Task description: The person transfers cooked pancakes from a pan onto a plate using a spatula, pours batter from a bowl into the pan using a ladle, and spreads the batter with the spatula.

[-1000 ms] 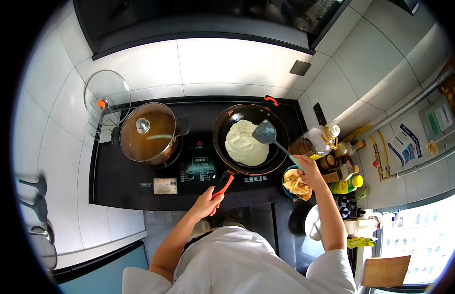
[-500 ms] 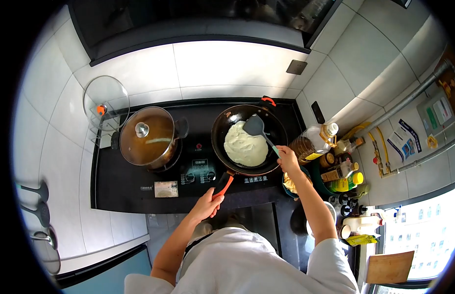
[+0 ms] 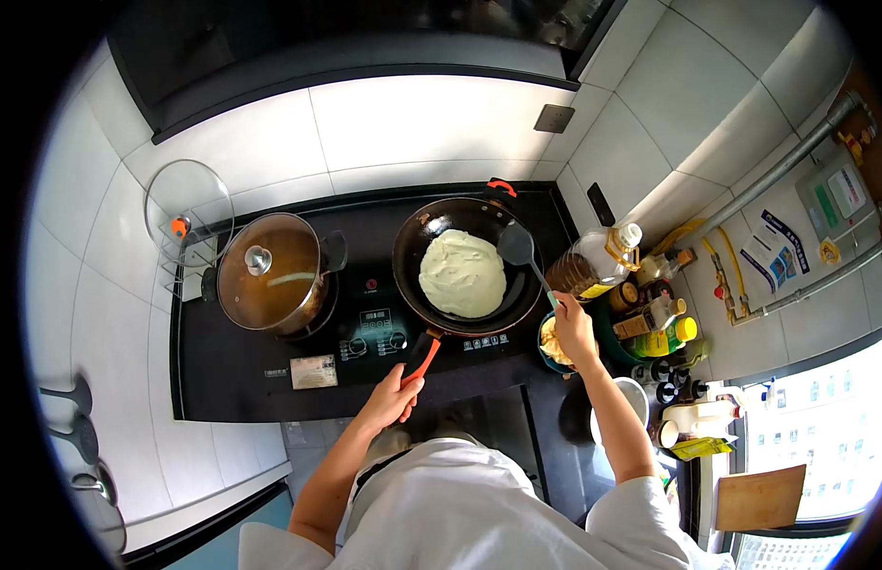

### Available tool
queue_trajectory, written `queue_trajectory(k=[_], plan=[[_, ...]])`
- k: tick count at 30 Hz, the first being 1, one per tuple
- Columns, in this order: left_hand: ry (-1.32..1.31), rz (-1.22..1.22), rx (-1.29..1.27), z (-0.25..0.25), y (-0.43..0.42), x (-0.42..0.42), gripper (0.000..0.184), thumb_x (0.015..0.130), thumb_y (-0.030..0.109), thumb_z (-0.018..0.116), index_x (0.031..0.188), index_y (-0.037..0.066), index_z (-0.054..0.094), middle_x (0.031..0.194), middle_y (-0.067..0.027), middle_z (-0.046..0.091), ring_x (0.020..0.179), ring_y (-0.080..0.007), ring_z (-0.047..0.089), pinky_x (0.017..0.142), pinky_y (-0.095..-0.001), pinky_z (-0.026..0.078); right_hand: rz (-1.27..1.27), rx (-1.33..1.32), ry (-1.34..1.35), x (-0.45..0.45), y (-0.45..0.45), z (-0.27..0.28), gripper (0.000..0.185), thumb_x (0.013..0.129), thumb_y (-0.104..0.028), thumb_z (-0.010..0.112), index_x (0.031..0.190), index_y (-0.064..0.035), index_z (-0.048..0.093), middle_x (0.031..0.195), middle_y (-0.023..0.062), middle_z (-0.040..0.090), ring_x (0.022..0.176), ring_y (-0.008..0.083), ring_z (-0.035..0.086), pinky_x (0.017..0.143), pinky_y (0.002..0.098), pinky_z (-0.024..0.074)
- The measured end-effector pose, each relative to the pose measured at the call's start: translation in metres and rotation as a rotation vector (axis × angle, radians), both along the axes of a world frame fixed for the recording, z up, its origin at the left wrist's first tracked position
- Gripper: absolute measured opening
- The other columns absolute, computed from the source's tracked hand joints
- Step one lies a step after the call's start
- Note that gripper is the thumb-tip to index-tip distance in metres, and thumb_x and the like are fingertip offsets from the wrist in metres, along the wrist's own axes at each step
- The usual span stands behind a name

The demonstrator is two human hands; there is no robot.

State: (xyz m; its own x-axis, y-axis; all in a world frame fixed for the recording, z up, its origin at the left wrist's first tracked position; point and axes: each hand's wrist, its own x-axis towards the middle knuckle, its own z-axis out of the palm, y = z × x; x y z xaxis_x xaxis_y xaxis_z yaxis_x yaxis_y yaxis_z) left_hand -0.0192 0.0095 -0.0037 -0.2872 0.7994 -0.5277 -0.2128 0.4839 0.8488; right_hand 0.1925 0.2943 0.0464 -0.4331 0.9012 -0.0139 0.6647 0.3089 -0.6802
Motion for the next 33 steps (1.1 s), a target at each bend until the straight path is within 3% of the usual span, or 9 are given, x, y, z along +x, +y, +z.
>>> queue_trajectory(k=[1,5,9,11,15,18,23,31,33], plan=[[0.001,0.004,-0.001,0.000,0.000,-0.001,0.072,0.097,0.028,0.056,0.145,-0.010,0.018,0.070,-0.0055,0.055,0.047,-0.0095,0.050,0.040,-0.0242,0.039,0.015,0.005,-0.009,0.001,-0.001,0.000,0.030,0.094,-0.016,0.047,0.121,-0.0071,0.059,0.084,0.0225,0.065,0.077,0.0361,0.065,0.069,0.0402,0.0488],[0.001,-0.011,0.025,-0.002,-0.001,-0.002,0.062,0.098,0.027,0.055,0.139,-0.008,0.025,0.070,-0.0049,0.054,0.048,-0.0097,0.050,0.039,-0.0246,0.039,0.036,0.037,-0.119,0.007,-0.013,0.004,0.031,0.094,-0.014,0.047,0.121,-0.0068,0.059,0.091,0.0247,0.066,0.087,0.0396,0.065,0.074,0.0429,0.0495],[0.003,0.006,0.001,0.000,-0.003,0.000,0.059,0.099,0.031,0.053,0.137,-0.007,0.029,0.073,-0.0061,0.057,0.050,-0.0101,0.053,0.041,-0.0245,0.042,0.071,0.042,-0.034,0.018,-0.019,0.007,0.028,0.095,-0.013,0.050,0.120,-0.0067,0.059,0.101,0.0233,0.066,0.090,0.0398,0.063,0.076,0.0443,0.0493],[0.015,0.003,-0.018,0.000,-0.004,0.000,0.055,0.099,0.034,0.052,0.134,-0.005,0.034,0.073,-0.0064,0.059,0.051,-0.0104,0.055,0.042,-0.0242,0.044,0.105,0.182,-0.008,0.023,-0.025,-0.004,0.028,0.095,-0.013,0.050,0.121,-0.0079,0.058,0.093,0.0230,0.067,0.082,0.0394,0.064,0.071,0.0444,0.0498],[-0.239,0.080,-0.004,-0.012,-0.011,-0.012,0.058,0.100,0.052,0.039,0.135,0.005,0.042,0.075,-0.0048,0.059,0.055,-0.0106,0.057,0.046,-0.0251,0.046,0.164,0.211,-0.051,0.030,-0.040,-0.005,0.029,0.095,-0.011,0.050,0.122,-0.0083,0.058,0.077,0.0223,0.065,0.069,0.0382,0.064,0.062,0.0441,0.0491],[-0.034,0.270,0.009,-0.033,-0.014,-0.027,0.048,0.099,0.048,0.044,0.118,0.006,0.055,0.078,-0.0054,0.061,0.058,-0.0102,0.058,0.052,-0.0274,0.049,0.105,0.122,-0.011,0.027,-0.061,0.016,0.028,0.095,-0.011,0.049,0.122,-0.0088,0.058,0.072,0.0221,0.062,0.064,0.0371,0.064,0.058,0.0429,0.0480],[0.099,0.230,0.024,-0.053,-0.010,-0.029,0.044,0.099,0.044,0.049,0.116,0.004,0.057,0.078,-0.0052,0.061,0.059,-0.0097,0.057,0.050,-0.0248,0.050,0.110,0.153,-0.023,0.035,-0.059,-0.001,0.029,0.096,-0.012,0.049,0.123,-0.0103,0.058,0.073,0.0227,0.062,0.065,0.0391,0.063,0.059,0.0448,0.0481],[0.106,0.143,0.060,-0.022,-0.004,-0.016,0.044,0.099,0.042,0.050,0.112,0.001,0.060,0.078,-0.0020,0.057,0.063,-0.0092,0.056,0.053,-0.0257,0.047,0.067,0.167,-0.097,0.035,-0.061,-0.010,0.029,0.096,-0.015,0.049,0.124,-0.0123,0.057,0.080,0.0255,0.064,0.073,0.0431,0.063,0.063,0.0484,0.0495],[0.278,0.123,0.146,-0.025,-0.006,-0.015,0.042,0.098,0.040,0.053,0.115,0.002,0.059,0.078,-0.0028,0.058,0.065,-0.0094,0.057,0.057,-0.0265,0.048,0.070,0.134,-0.074,0.034,-0.065,-0.007,0.030,0.096,-0.014,0.049,0.124,-0.0118,0.058,0.076,0.0234,0.064,0.068,0.0389,0.064,0.062,0.0449,0.0494]])
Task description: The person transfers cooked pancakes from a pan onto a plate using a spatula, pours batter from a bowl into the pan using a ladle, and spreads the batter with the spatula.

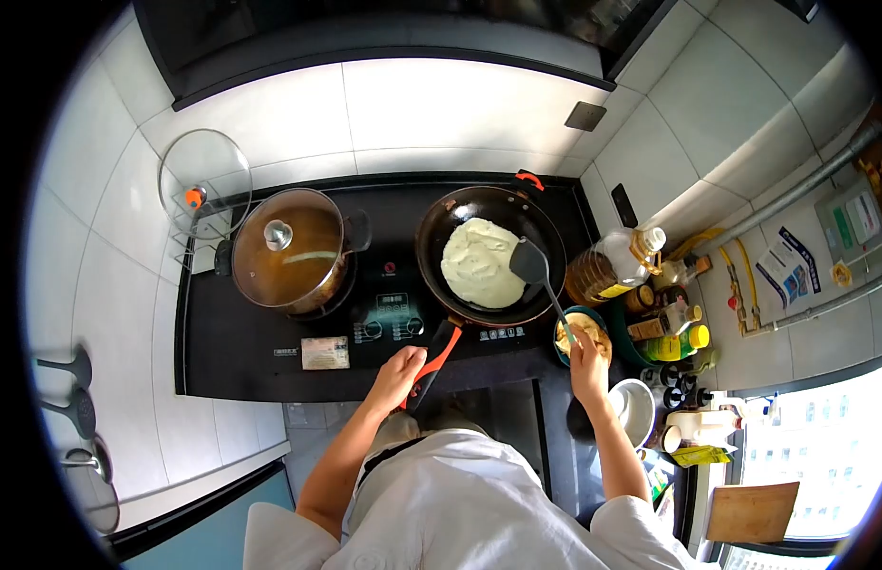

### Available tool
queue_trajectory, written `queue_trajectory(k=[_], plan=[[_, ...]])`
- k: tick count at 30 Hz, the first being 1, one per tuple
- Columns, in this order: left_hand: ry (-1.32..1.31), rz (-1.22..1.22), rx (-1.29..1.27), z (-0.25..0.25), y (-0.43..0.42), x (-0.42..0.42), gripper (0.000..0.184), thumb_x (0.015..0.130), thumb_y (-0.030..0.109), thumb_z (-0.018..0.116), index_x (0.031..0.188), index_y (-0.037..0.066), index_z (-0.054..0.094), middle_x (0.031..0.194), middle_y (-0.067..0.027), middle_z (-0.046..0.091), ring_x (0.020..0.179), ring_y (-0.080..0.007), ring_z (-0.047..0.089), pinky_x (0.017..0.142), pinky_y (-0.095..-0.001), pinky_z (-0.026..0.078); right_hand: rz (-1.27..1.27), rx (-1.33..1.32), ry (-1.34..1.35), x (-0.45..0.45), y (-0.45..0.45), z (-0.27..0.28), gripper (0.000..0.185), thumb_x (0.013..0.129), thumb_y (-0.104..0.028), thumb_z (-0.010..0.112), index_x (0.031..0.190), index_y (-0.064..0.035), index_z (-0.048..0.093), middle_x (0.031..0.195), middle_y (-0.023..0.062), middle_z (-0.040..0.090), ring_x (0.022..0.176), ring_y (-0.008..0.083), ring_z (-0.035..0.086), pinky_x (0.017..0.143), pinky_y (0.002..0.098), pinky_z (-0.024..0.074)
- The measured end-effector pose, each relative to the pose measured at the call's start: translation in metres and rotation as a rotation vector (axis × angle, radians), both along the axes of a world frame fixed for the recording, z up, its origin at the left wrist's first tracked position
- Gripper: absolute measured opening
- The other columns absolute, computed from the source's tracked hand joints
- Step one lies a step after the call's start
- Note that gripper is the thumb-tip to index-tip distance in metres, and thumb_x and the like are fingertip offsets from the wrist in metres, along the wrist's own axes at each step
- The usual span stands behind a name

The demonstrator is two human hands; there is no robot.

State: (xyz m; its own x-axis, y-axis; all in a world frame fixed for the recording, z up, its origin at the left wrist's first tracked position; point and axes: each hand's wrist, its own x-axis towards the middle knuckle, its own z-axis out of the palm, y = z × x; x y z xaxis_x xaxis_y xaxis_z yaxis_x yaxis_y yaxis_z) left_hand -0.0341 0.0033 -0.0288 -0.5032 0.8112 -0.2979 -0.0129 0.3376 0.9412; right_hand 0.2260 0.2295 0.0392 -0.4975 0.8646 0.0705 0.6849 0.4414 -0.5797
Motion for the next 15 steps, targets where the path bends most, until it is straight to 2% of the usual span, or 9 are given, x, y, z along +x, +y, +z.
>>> queue_trajectory(k=[1,4,5,6,8,9,12,15], plan=[[0.089,-0.007,0.035,0.000,-0.001,0.001,0.041,0.097,0.038,0.054,0.116,0.002,0.059,0.078,-0.0032,0.059,0.066,-0.0095,0.057,0.059,-0.0269,0.048,0.004,-0.018,0.010,0.000,-0.002,0.001,0.030,0.096,-0.014,0.048,0.124,-0.0116,0.059,0.074,0.0224,0.063,0.065,0.0367,0.064,0.061,0.0431,0.0493],[0.037,-0.017,0.043,0.013,-0.006,0.007,0.040,0.095,0.035,0.058,0.119,0.002,0.058,0.080,-0.0067,0.063,0.071,-0.0125,0.060,0.067,-0.0284,0.049,0.010,-0.252,0.121,0.003,0.001,-0.003,0.031,0.096,-0.012,0.048,0.124,-0.0102,0.060,0.062,0.0116,0.056,0.054,0.0208,0.056,0.055,0.0337,0.0450],[0.158,-0.049,-0.020,0.014,-0.009,0.007,0.041,0.094,0.034,0.061,0.121,0.003,0.056,0.087,-0.0113,0.067,0.078,-0.0174,0.064,0.071,-0.0301,0.050,0.055,-0.343,0.181,0.004,0.004,-0.003,0.031,0.096,-0.010,0.048,0.124,-0.0085,0.059,0.059,0.0006,0.045,0.052,0.0081,0.042,0.050,0.0263,0.0366],[0.193,-0.059,-0.005,0.021,-0.011,0.009,0.044,0.094,0.034,0.061,0.123,0.003,0.054,0.093,-0.0160,0.068,0.083,-0.0249,0.067,0.075,-0.0330,0.051,0.078,-0.420,0.227,0.003,0.004,0.000,0.031,0.097,-0.010,0.048,0.125,-0.0054,0.059,0.059,-0.0042,0.042,0.051,0.0048,0.037,0.047,0.0238,0.0312],[0.228,-0.070,0.007,0.019,-0.013,0.011,0.046,0.094,0.034,0.061,0.126,0.002,0.052,0.097,-0.0184,0.068,0.089,-0.0293,0.068,0.078,-0.0350,0.051,0.095,-0.596,0.318,0.007,0.014,-0.015,0.030,0.097,-0.009,0.047,0.124,-0.0037,0.060,0.058,-0.0055,0.039,0.046,0.0034,0.034,0.043,0.0201,0.0245],[0.233,-0.082,0.011,0.020,-0.014,0.011,0.048,0.094,0.035,0.060,0.127,0.001,0.051,0.099,-0.0205,0.067,0.091,-0.0325,0.067,0.080,-0.0365,0.051,0.054,-0.648,0.274,0.001,0.012,-0.005,0.031,0.098,-0.012,0.047,0.125,-0.0053,0.059,0.057,-0.0053,0.040,0.043,0.0035,0.034,0.040,0.0198,0.0242],[0.220,-0.080,0.007,0.018,-0.015,0.012,0.049,0.094,0.036,0.060,0.127,0.001,0.051,0.103,-0.0222,0.066,0.094,-0.0344,0.066,0.081,-0.0376,0.051,-0.034,-0.679,0.280,-0.006,0.021,-0.018,0.031,0.098,-0.016,0.047,0.125,-0.0063,0.059,0.057,-0.0044,0.042,0.041,0.0042,0.034,0.037,0.0203,0.0246],[0.182,-0.089,-0.013,0.023,-0.019,0.013,0.049,0.094,0.036,0.059,0.127,0.001,0.050,0.106,-0.0233,0.065,0.097,-0.0364,0.065,0.082,-0.0388,0.051,-0.019,-0.532,0.340,-0.016,0.026,-0.025,0.031,0.099,-0.020,0.046,0.126,-0.0082,0.059,0.057,-0.0037,0.043,0.040,0.0043,0.033,0.036,0.0198,0.0254]])
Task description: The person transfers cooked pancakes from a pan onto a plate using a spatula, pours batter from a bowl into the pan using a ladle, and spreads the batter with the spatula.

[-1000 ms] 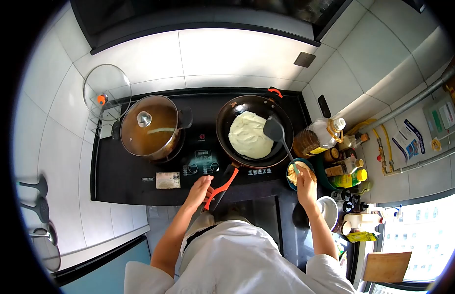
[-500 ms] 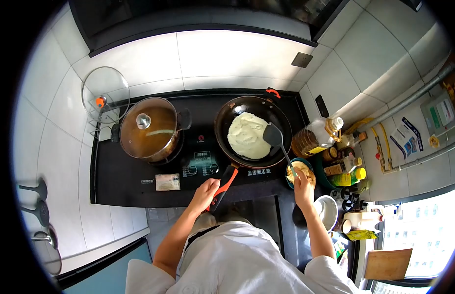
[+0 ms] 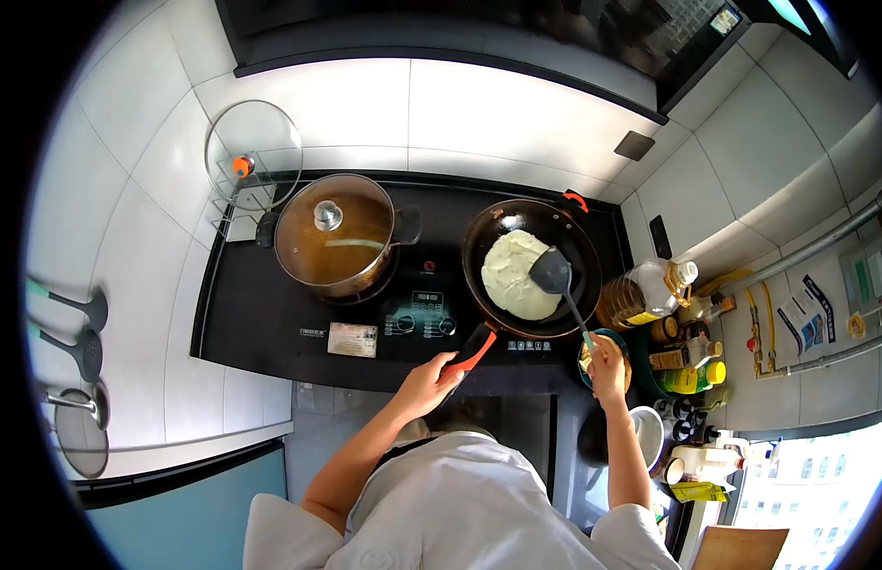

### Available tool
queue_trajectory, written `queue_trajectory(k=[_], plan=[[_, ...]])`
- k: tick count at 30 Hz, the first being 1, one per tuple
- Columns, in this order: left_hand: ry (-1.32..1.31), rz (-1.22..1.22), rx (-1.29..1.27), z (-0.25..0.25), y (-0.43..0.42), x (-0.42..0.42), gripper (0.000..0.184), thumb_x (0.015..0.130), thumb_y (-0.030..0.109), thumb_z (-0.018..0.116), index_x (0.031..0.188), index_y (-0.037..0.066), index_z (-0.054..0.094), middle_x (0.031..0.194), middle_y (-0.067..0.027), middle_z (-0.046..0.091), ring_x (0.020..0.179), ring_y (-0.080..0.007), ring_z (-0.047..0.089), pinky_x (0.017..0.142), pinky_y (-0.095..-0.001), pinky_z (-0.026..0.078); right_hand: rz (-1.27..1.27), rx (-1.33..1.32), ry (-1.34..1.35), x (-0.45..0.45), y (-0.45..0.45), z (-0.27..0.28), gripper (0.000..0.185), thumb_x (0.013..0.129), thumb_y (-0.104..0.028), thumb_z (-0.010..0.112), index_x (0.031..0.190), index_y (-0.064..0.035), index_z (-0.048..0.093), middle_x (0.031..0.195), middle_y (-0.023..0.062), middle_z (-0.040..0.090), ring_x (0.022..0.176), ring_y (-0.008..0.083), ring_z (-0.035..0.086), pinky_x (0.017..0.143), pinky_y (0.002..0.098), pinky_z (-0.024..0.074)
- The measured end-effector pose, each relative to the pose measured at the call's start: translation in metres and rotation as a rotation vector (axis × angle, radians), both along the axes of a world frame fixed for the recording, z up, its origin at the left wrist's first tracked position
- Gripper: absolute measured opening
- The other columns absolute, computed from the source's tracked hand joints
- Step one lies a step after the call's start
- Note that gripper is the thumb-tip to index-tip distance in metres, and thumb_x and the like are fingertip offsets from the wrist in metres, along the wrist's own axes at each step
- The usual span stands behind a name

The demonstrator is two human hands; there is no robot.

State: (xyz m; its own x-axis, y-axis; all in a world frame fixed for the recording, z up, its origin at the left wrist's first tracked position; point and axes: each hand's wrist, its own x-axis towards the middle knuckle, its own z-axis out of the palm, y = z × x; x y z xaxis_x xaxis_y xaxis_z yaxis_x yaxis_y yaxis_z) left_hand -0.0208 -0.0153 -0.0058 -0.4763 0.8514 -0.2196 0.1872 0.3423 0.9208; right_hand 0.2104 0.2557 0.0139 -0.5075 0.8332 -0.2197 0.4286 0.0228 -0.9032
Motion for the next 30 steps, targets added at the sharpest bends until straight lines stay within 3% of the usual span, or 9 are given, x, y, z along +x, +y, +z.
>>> queue_trajectory(k=[2,5,10,16,19,20,23,24,30], plan=[[-0.009,0.001,0.002,0.001,-0.002,0.000,0.048,0.094,0.034,0.059,0.127,0.001,0.051,0.105,-0.0225,0.066,0.097,-0.0349,0.066,0.082,-0.0379,0.051,-0.018,-0.110,0.069,-0.006,-0.001,0.009,0.033,0.100,-0.022,0.046,0.127,-0.0085,0.057,0.057,-0.0039,0.043,0.039,0.0043,0.032,0.036,0.0196,0.0253],[-0.022,0.013,0.008,-0.006,-0.005,0.002,0.047,0.095,0.030,0.060,0.131,0.001,0.049,0.096,-0.0134,0.068,0.086,-0.0179,0.065,0.077,-0.0298,0.050,0.056,-0.342,0.004,-0.013,-0.001,0.027,0.034,0.100,-0.023,0.046,0.128,-0.0086,0.056,0.057,-0.0043,0.042,0.039,0.0042,0.031,0.036,0.0195,0.0251],[0.002,0.029,0.012,-0.003,-0.009,0.003,0.046,0.095,0.030,0.060,0.129,0.000,0.050,0.094,-0.0121,0.068,0.084,-0.0174,0.065,0.076,-0.0296,0.050,0.066,-0.083,-0.051,-0.026,-0.002,0.023,0.032,0.098,-0.019,0.047,0.125,-0.0076,0.060,0.058,-0.0026,0.046,0.041,0.0056,0.034,0.038,0.0224,0.0258],[-0.043,0.024,-0.047,0.009,-0.010,0.005,0.046,0.095,0.029,0.060,0.129,0.000,0.050,0.094,-0.0120,0.067,0.083,-0.0169,0.065,0.076,-0.0295,0.050,0.051,-0.207,-0.086,-0.028,0.006,0.029,0.031,0.097,-0.017,0.048,0.124,-0.0069,0.060,0.059,-0.0010,0.048,0.046,0.0070,0.041,0.043,0.0232,0.0312],[0.026,0.050,-0.015,0.006,-0.011,0.007,0.044,0.094,0.030,0.060,0.126,0.001,0.052,0.094,-0.0140,0.068,0.084,-0.0236,0.067,0.076,-0.0323,0.050,0.032,0.079,-0.079,-0.028,0.010,0.013,0.031,0.097,-0.017,0.048,0.124,-0.0064,0.060,0.060,0.0006,0.049,0.052,0.0084,0.047,0.048,0.0257,0.0361],[0.066,0.061,0.003,0.005,-0.012,0.007,0.044,0.094,0.031,0.060,0.125,0.001,0.052,0.094,-0.0150,0.069,0.085,-0.0271,0.068,0.076,-0.0338,0.051,0.025,0.079,-0.107,-0.025,0.011,0.012,0.030,0.097,-0.016,0.049,0.124,-0.0081,0.060,0.063,0.0066,0.053,0.057,0.0137,0.053,0.054,0.0295,0.0408],[-0.037,0.045,-0.010,0.002,-0.011,0.007,0.044,0.094,0.030,0.060,0.125,0.000,0.052,0.088,-0.0127,0.068,0.078,-0.0240,0.067,0.072,-0.0327,0.050,0.042,0.432,-0.150,-0.027,-0.003,0.024,0.030,0.096,-0.015,0.051,0.125,-0.0105,0.059,0.066,0.0117,0.057,0.056,0.0198,0.053,0.055,0.0317,0.0425],[-0.047,0.044,-0.015,0.003,-0.010,0.007,0.044,0.094,0.030,0.060,0.125,0.000,0.052,0.086,-0.0123,0.068,0.077,-0.0232,0.066,0.072,-0.0324,0.050,0.049,0.509,-0.185,-0.026,-0.006,0.028,0.031,0.094,-0.016,0.053,0.125,-0.0127,0.059,0.075,0.0181,0.061,0.060,0.0287,0.059,0.058,0.0358,0.0464],[-0.073,0.037,-0.026,0.007,-0.007,0.007,0.044,0.095,0.029,0.060,0.126,-0.001,0.051,0.083,-0.0112,0.067,0.072,-0.0197,0.066,0.068,-0.0312,0.051,0.084,0.760,-0.234,-0.020,-0.009,0.004,0.031,0.093,-0.017,0.055,0.124,-0.0140,0.058,0.090,0.0189,0.066,0.075,0.0374,0.065,0.065,0.0428,0.0517]])
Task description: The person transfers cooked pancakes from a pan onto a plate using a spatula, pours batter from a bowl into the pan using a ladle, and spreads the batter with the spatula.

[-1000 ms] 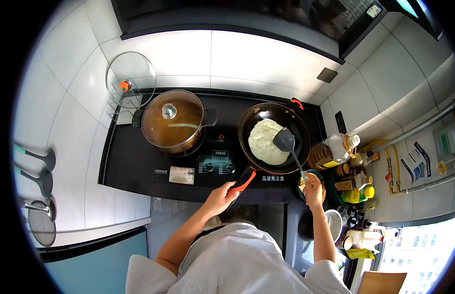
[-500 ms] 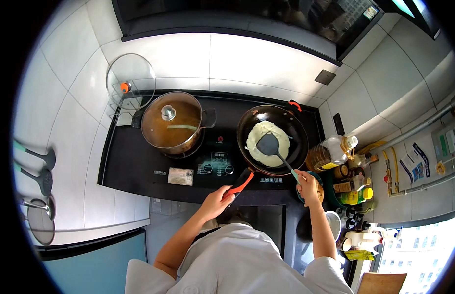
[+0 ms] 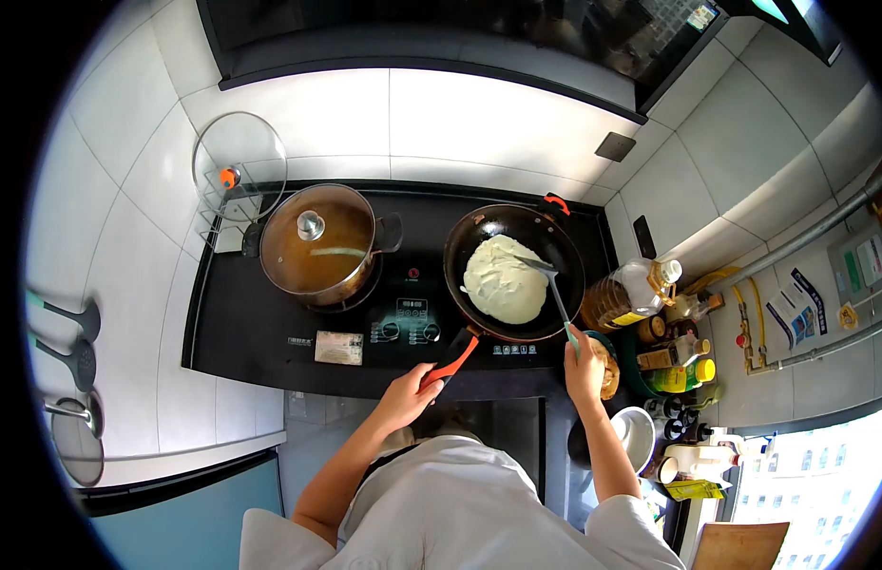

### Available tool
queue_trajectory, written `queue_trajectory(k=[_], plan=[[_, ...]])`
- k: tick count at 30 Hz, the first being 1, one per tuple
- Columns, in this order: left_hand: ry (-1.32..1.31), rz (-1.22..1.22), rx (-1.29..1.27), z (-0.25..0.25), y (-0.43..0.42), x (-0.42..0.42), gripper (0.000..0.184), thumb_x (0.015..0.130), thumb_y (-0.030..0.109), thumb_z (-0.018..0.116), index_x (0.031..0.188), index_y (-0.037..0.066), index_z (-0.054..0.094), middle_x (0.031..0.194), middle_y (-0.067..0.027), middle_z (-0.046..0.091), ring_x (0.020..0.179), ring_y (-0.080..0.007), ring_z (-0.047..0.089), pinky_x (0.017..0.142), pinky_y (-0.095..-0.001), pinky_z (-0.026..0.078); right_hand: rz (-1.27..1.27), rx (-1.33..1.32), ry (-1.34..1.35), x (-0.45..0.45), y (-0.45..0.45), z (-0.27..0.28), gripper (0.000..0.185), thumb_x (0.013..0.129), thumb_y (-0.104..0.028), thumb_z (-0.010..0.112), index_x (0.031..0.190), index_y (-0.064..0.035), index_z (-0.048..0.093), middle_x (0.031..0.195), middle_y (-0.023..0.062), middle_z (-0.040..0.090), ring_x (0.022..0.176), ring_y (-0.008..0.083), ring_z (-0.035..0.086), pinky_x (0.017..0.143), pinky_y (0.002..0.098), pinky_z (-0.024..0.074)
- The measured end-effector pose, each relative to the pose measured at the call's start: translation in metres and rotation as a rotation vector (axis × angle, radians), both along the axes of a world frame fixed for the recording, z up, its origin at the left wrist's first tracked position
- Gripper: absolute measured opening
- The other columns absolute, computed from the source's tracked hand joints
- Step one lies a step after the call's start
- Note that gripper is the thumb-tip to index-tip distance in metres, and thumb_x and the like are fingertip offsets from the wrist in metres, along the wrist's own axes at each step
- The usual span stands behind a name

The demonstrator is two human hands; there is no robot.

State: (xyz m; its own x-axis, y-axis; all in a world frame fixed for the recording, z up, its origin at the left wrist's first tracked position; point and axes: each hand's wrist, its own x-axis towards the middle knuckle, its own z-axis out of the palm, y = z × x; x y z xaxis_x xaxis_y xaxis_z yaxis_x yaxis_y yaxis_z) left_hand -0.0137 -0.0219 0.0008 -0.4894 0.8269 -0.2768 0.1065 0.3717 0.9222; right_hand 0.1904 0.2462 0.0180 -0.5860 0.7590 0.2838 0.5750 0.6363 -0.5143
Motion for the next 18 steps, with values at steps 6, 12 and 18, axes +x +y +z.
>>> queue_trajectory(k=[6,12,18], plan=[[0.031,-0.015,-0.002,-0.004,0.000,-0.002,0.044,0.094,0.029,0.060,0.125,-0.001,0.051,0.086,-0.0127,0.068,0.076,-0.0225,0.067,0.070,-0.0323,0.051,0.039,-0.038,-0.079,-0.004,0.001,-0.009,0.031,0.093,-0.016,0.056,0.123,-0.0136,0.058,0.098,0.0167,0.068,0.080,0.0368,0.066,0.066,0.0436,0.0529],[0.063,-0.023,-0.004,-0.003,0.001,-0.005,0.045,0.093,0.030,0.061,0.125,-0.001,0.052,0.092,-0.0164,0.068,0.085,-0.0288,0.067,0.076,-0.0351,0.051,0.096,0.054,-0.055,-0.028,0.001,-0.011,0.031,0.094,-0.017,0.055,0.124,-0.0141,0.057,0.093,0.0153,0.067,0.075,0.0361,0.065,0.063,0.0434,0.0528],[0.089,-0.028,-0.023,0.001,0.002,-0.005,0.046,0.093,0.032,0.060,0.126,0.000,0.052,0.103,-0.0206,0.067,0.096,-0.0339,0.066,0.082,-0.0378,0.050,0.061,0.024,-0.112,-0.060,0.006,-0.012,0.031,0.094,-0.018,0.055,0.124,-0.0132,0.056,0.098,0.0158,0.067,0.084,0.0359,0.064,0.067,0.0439,0.0524]])
